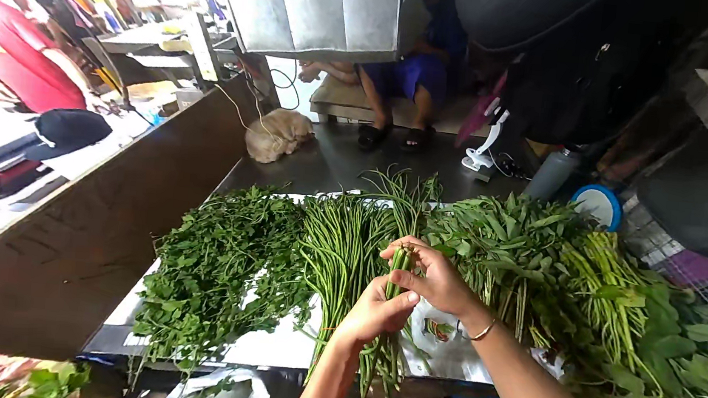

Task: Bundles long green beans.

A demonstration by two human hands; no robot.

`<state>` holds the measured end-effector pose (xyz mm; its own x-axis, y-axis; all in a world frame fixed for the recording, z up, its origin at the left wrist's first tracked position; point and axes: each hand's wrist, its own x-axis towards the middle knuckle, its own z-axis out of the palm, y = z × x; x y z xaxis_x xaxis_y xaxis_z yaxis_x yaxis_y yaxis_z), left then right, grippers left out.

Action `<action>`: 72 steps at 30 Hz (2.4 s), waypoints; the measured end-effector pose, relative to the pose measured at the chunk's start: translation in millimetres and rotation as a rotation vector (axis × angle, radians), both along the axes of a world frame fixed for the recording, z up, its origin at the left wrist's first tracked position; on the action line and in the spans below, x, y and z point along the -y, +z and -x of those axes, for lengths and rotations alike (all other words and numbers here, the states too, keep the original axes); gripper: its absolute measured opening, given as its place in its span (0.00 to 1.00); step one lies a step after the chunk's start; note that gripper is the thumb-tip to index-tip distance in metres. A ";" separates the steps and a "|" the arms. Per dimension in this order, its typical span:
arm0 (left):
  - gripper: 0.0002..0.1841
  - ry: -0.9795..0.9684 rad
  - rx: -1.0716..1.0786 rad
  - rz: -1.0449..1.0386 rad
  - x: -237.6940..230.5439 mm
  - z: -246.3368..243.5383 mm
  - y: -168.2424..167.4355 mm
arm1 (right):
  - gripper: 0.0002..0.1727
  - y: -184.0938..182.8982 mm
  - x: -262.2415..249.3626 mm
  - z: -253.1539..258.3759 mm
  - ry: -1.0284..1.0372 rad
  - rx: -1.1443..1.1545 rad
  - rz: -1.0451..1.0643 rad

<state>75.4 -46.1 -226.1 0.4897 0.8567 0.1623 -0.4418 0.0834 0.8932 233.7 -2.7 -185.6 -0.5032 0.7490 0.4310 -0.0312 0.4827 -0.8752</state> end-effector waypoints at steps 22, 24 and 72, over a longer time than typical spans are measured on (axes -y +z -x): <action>0.03 0.116 -0.162 -0.085 6.9 25.2 5.0 | 0.31 41.7 -29.7 -7.1 0.210 0.198 -0.038; 0.02 0.138 -0.238 -0.143 9.8 22.1 6.0 | 0.37 31.0 -30.1 -1.6 0.271 0.206 0.031; 0.14 0.100 -0.230 -0.067 7.4 24.8 15.2 | 0.14 75.3 -40.2 26.8 0.593 0.352 -0.516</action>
